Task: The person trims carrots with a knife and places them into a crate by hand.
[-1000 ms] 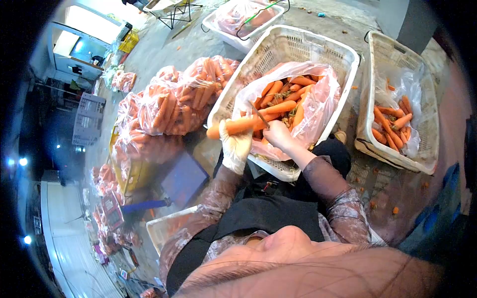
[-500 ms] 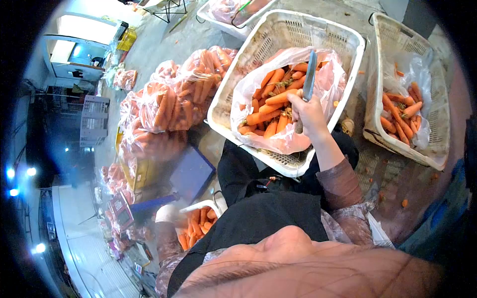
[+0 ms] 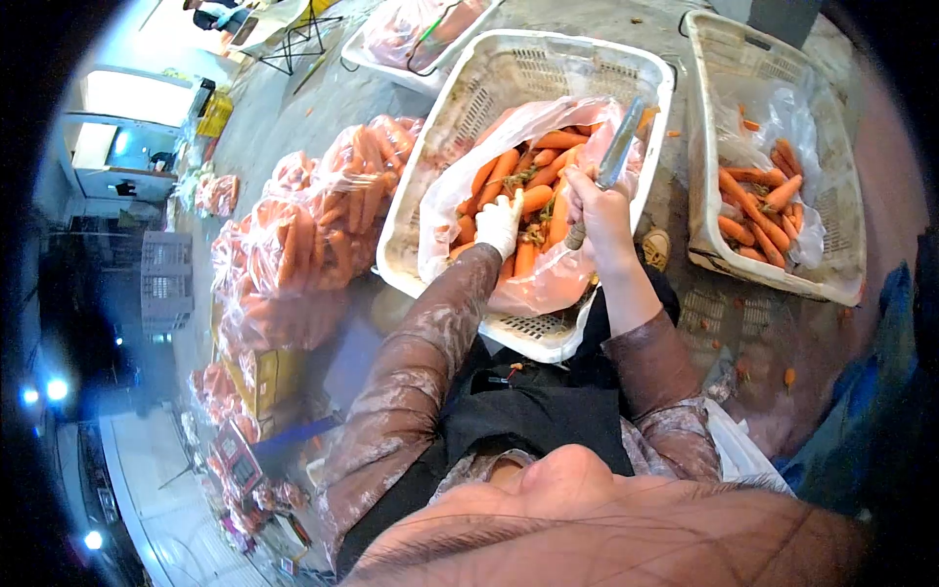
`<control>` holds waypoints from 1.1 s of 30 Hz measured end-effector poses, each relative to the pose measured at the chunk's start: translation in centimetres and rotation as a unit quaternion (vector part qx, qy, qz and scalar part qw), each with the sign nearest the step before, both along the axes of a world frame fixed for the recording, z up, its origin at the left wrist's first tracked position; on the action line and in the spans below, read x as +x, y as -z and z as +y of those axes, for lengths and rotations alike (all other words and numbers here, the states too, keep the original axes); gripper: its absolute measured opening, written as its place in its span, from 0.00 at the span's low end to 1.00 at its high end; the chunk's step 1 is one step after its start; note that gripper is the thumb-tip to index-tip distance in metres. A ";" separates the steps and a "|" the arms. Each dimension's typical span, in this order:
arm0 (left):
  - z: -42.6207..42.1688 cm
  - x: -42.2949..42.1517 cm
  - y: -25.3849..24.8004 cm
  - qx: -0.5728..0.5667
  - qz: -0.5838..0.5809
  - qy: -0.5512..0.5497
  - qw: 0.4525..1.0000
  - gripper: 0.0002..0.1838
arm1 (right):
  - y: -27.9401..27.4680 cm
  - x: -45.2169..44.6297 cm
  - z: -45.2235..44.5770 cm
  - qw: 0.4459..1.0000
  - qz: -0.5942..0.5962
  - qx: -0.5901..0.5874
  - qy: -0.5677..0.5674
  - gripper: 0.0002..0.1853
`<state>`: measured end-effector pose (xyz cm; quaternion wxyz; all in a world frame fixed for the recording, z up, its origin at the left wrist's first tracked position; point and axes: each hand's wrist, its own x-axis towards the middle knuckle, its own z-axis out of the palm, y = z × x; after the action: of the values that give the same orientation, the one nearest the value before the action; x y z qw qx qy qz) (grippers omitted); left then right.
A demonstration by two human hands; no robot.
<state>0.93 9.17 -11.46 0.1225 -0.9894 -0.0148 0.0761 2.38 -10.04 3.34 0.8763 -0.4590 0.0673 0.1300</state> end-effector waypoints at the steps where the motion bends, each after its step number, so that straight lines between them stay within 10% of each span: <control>1: 0.4 0.2 0.1 0.020 0.015 0.009 1.000 0.46 | 0.1 0.2 0.1 1.000 -0.001 -0.006 0.000 0.09; 6: 2.4 -0.7 -7.1 -0.223 0.158 -0.106 0.956 0.32 | -0.3 0.3 0.5 1.000 -0.009 -0.006 -0.024 0.10; 8: 6.8 -2.1 -6.0 -0.705 0.197 -0.118 0.671 0.32 | -0.4 0.2 0.6 1.000 -0.003 -0.013 -0.017 0.10; 11: 9.1 -7.8 -8.8 -0.822 0.137 -0.316 0.453 0.31 | -0.5 0.1 0.5 0.998 -0.006 -0.022 -0.057 0.12; 16: 3.2 -15.5 -11.4 -0.970 0.160 -0.172 -0.055 0.43 | 0.2 -0.5 1.5 0.981 -0.073 -0.105 -0.144 0.13; 19: -0.4 -17.1 -10.5 -0.970 0.159 -0.095 -0.160 0.47 | 1.1 -1.4 2.5 0.939 -0.157 -0.255 -0.171 0.13; 26: -1.2 -18.4 -10.5 -0.976 0.146 -0.061 -0.152 0.44 | 0.8 -2.2 1.9 0.883 -0.242 -0.385 -0.117 0.13; 33: -1.0 -18.9 -11.3 -0.984 0.138 -0.068 -0.093 0.48 | 0.3 -2.5 3.4 0.928 -0.120 -0.260 -0.239 0.15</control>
<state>-18.02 8.13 -0.16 0.9879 0.0167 -0.0254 -0.1521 -0.08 -6.67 3.05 0.6705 -0.6856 -0.1182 0.2577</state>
